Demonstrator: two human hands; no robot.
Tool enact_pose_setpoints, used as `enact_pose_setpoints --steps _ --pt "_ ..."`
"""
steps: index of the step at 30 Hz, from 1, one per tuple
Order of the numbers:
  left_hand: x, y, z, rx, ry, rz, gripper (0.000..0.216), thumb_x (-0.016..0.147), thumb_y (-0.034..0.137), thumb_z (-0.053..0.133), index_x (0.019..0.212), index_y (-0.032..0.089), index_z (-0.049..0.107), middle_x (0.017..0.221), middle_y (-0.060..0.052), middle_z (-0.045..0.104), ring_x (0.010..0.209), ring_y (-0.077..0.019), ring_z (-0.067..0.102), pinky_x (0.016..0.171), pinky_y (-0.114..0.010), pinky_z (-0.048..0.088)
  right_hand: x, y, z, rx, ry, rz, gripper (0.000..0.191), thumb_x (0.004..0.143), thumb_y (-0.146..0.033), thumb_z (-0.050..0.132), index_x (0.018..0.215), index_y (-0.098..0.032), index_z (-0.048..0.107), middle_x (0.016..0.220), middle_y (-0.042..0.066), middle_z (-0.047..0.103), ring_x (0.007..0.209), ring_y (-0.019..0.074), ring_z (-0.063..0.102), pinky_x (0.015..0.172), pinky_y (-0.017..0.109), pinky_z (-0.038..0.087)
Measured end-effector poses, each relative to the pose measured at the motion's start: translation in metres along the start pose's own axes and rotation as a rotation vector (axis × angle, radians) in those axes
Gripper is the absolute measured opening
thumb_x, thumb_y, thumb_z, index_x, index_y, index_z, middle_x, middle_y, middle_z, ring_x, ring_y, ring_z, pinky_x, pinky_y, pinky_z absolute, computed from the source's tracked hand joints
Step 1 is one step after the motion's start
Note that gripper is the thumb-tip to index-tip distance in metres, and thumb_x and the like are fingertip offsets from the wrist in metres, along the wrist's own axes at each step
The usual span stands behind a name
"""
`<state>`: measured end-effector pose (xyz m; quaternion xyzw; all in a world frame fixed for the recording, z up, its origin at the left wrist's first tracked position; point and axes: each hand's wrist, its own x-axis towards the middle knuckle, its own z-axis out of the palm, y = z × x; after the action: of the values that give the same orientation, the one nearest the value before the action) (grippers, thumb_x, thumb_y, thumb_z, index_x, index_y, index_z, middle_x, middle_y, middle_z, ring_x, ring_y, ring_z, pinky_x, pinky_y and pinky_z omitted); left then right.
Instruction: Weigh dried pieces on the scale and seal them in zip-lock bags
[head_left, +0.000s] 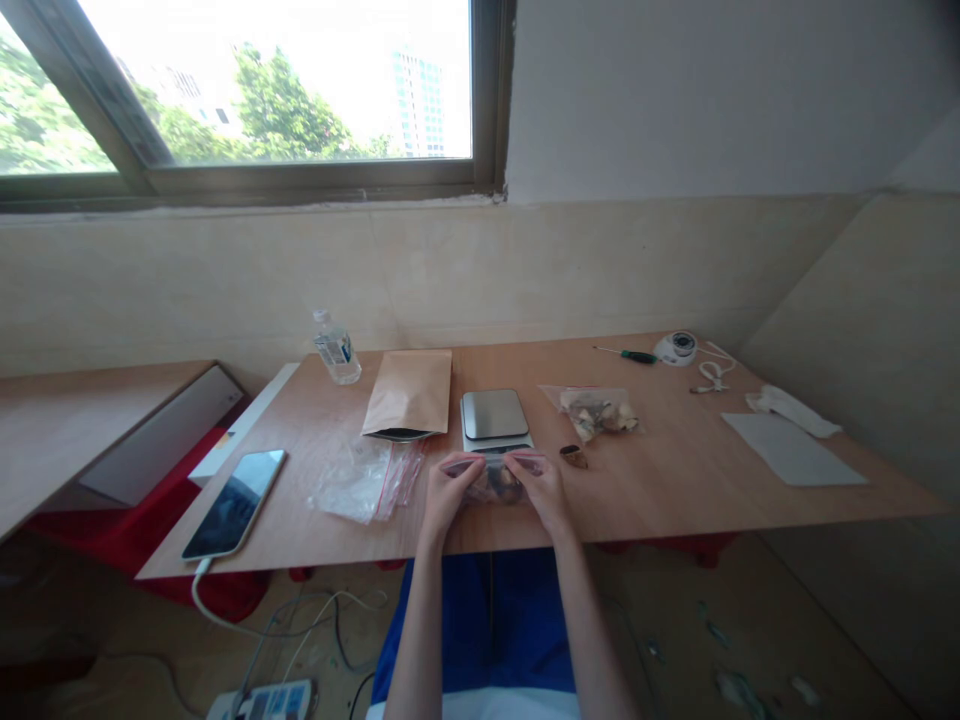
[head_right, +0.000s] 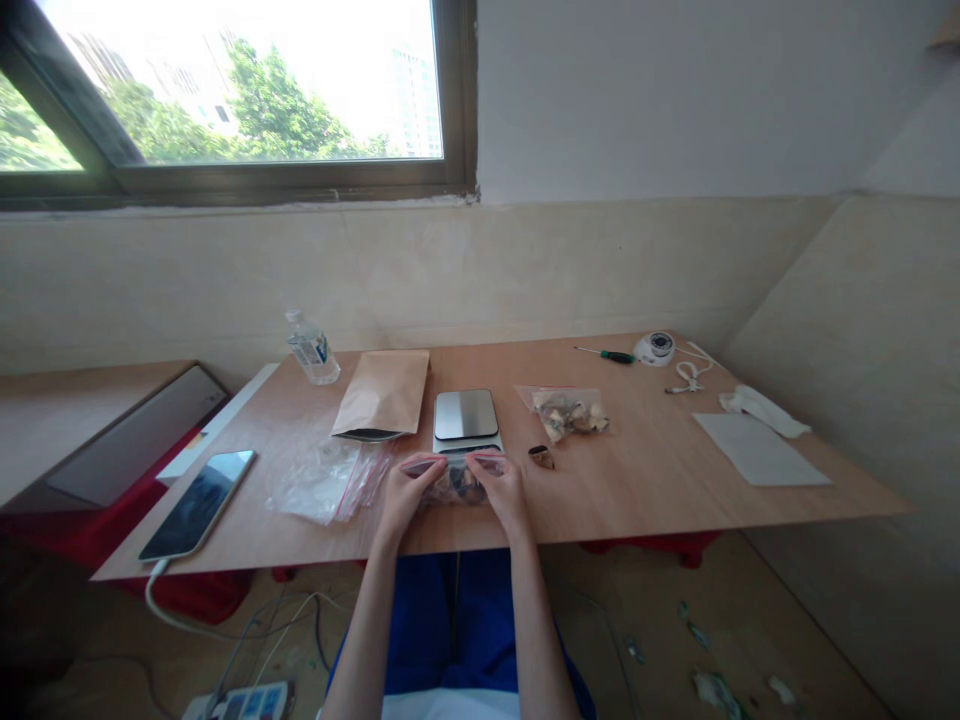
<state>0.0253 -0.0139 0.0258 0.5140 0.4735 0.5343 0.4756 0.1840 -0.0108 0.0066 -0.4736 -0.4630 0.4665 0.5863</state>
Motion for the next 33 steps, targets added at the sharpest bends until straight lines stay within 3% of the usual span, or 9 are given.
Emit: enact_pose_setpoints --steps 5,11,25,33 --pt "0.001 -0.001 -0.001 0.029 0.020 0.043 0.027 0.069 0.037 0.068 0.078 0.013 0.071 0.076 -0.007 0.070 0.074 -0.0190 0.064 0.067 -0.026 0.049 -0.001 -0.002 0.001 0.049 -0.012 0.039 0.026 0.066 -0.038 0.071 0.078 -0.016 0.068 0.070 0.003 0.069 0.066 0.0166 0.063 0.066 0.028 0.050" --pt "0.000 0.000 0.000 -0.016 -0.040 0.035 0.027 0.069 0.036 0.068 0.084 0.013 0.071 0.085 -0.008 0.071 0.081 -0.0203 0.065 0.074 -0.027 0.049 -0.001 -0.005 0.002 0.100 -0.159 0.069 0.029 0.068 -0.039 0.069 0.086 -0.016 0.070 0.081 0.005 0.071 0.071 0.0175 0.064 0.067 0.029 0.050" --pt "0.001 -0.001 0.003 0.027 -0.028 0.094 0.022 0.071 0.034 0.066 0.079 0.014 0.069 0.081 -0.008 0.070 0.080 -0.0195 0.064 0.076 -0.028 0.049 -0.002 -0.010 0.011 -0.010 -0.083 -0.001 0.020 0.069 -0.036 0.068 0.072 -0.016 0.068 0.070 0.002 0.066 0.068 0.0157 0.061 0.065 0.026 0.047" --pt "-0.001 0.000 0.004 0.048 -0.017 0.115 0.021 0.073 0.034 0.065 0.079 0.014 0.069 0.081 -0.007 0.070 0.079 -0.0185 0.064 0.075 -0.028 0.049 -0.003 -0.011 0.013 0.002 -0.111 0.032 0.023 0.070 -0.038 0.067 0.077 -0.016 0.069 0.079 0.005 0.069 0.076 0.0189 0.064 0.072 0.029 0.049"
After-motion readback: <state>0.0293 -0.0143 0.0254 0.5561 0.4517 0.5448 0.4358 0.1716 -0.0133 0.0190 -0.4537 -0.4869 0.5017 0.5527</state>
